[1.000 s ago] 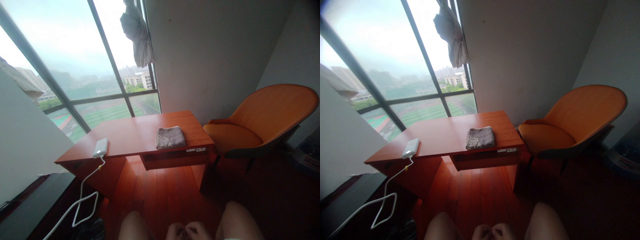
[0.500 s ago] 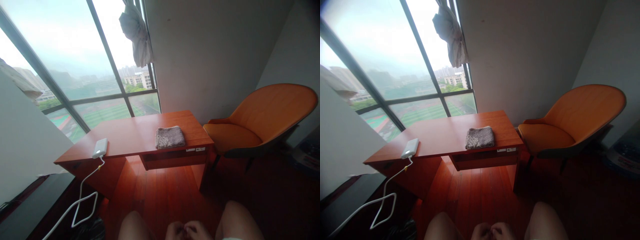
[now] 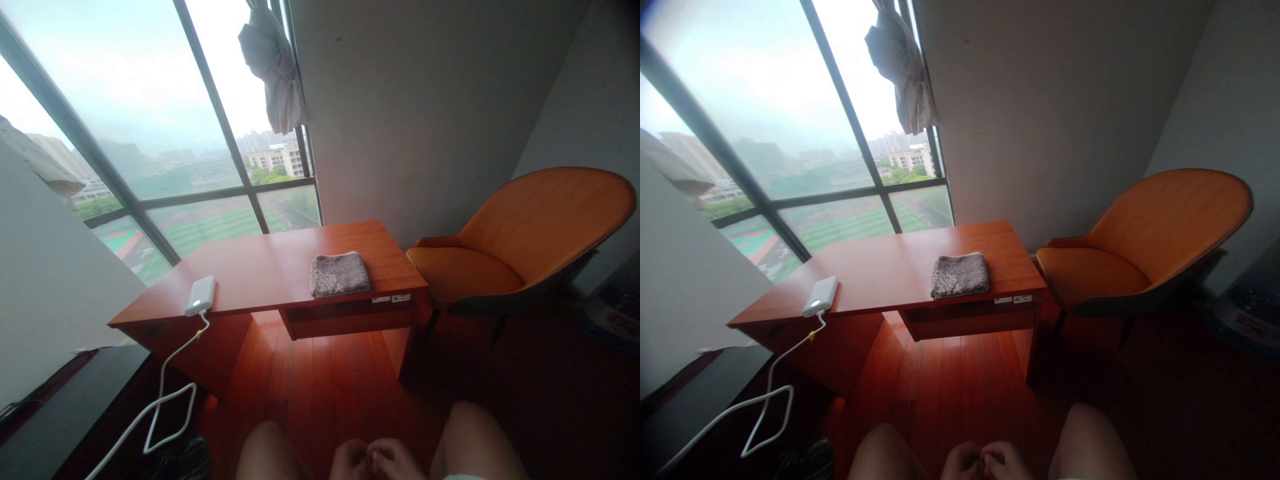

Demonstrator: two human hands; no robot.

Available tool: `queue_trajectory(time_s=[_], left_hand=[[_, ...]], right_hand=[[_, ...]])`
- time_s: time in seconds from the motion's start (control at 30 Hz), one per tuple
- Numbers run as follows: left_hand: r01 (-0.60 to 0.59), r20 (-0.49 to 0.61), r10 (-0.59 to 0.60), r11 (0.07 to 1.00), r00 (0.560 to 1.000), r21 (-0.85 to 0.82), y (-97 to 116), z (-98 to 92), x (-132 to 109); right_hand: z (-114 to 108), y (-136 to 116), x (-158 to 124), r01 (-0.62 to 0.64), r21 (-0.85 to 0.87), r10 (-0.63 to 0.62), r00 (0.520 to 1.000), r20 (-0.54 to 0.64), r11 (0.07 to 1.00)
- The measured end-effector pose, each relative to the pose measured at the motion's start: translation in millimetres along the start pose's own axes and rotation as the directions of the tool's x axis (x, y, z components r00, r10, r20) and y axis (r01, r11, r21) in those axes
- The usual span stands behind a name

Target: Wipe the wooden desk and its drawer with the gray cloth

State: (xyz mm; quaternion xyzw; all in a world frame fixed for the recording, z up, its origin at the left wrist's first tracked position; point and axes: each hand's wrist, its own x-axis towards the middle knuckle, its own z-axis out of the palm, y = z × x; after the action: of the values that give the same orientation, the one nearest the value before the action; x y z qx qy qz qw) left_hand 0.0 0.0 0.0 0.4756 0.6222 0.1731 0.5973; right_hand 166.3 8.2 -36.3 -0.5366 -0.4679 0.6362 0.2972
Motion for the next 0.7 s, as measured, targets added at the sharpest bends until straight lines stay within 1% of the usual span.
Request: queue_trajectory(time_s=[0.07,0.2,0.27,0.47,0.7], left_hand=[[-0.009,0.005,0.009,1.0,1.0,0.01,2,3.1,5],[-0.039,0.017,0.038,0.999,0.999,0.02,7,9.4,15],[-0.06,0.008,0.06,0.998,0.998,0.016,8,10.8,16],[-0.12,-0.037,0.119,0.993,0.992,-0.019,9,10.1,12],[-0.148,-0.041,0.146,0.988,0.988,-0.037,15,6.4,6]], right_hand=[[1,-2,0,-0.008,0.022,0.008,1.0,-0.005,1.0],[2,-7,0,-0.023,0.065,0.021,0.999,0.037,0.998],[3,-9,-1,-0.022,0.085,0.019,0.999,0.039,0.996],[3,-14,-3,-0.041,0.112,0.037,0.999,0.036,0.993],[2,-25,-4,-0.079,0.211,0.064,0.995,0.076,0.974]])
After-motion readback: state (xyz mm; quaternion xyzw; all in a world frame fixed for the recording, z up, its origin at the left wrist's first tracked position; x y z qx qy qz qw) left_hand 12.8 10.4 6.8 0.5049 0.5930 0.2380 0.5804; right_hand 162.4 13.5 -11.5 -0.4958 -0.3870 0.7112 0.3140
